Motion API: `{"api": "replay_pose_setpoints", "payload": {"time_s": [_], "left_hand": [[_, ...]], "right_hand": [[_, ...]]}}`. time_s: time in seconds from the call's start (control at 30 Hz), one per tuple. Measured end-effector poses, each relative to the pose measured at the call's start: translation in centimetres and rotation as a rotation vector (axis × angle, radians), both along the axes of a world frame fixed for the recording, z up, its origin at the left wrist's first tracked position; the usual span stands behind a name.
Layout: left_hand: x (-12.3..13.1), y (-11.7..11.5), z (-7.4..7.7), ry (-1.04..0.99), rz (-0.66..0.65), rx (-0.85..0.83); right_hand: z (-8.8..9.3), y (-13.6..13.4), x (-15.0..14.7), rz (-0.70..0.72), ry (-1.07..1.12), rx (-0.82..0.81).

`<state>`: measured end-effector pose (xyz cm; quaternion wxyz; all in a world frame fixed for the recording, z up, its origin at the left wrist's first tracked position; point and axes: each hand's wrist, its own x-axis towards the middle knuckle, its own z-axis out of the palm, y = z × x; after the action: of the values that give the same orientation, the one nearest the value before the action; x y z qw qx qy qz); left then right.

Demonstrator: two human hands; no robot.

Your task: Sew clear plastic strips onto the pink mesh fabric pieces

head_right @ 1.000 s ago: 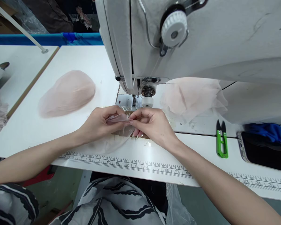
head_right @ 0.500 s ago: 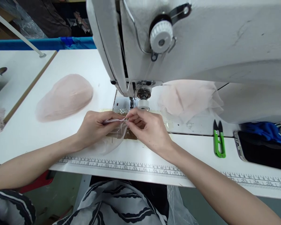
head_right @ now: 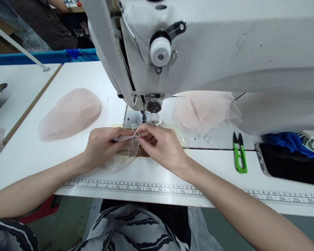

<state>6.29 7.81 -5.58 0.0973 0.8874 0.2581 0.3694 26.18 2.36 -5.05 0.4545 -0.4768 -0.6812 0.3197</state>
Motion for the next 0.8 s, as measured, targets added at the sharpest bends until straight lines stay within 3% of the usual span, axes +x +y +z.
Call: {"api": "replay_pose_setpoints", "payload": {"time_s": [0.8], "left_hand": [[0.31,-0.18,-0.02,-0.026,-0.015,0.15]], "right_hand": [[-0.06,-0.14,0.14,0.043,-0.058,0.048]]}}
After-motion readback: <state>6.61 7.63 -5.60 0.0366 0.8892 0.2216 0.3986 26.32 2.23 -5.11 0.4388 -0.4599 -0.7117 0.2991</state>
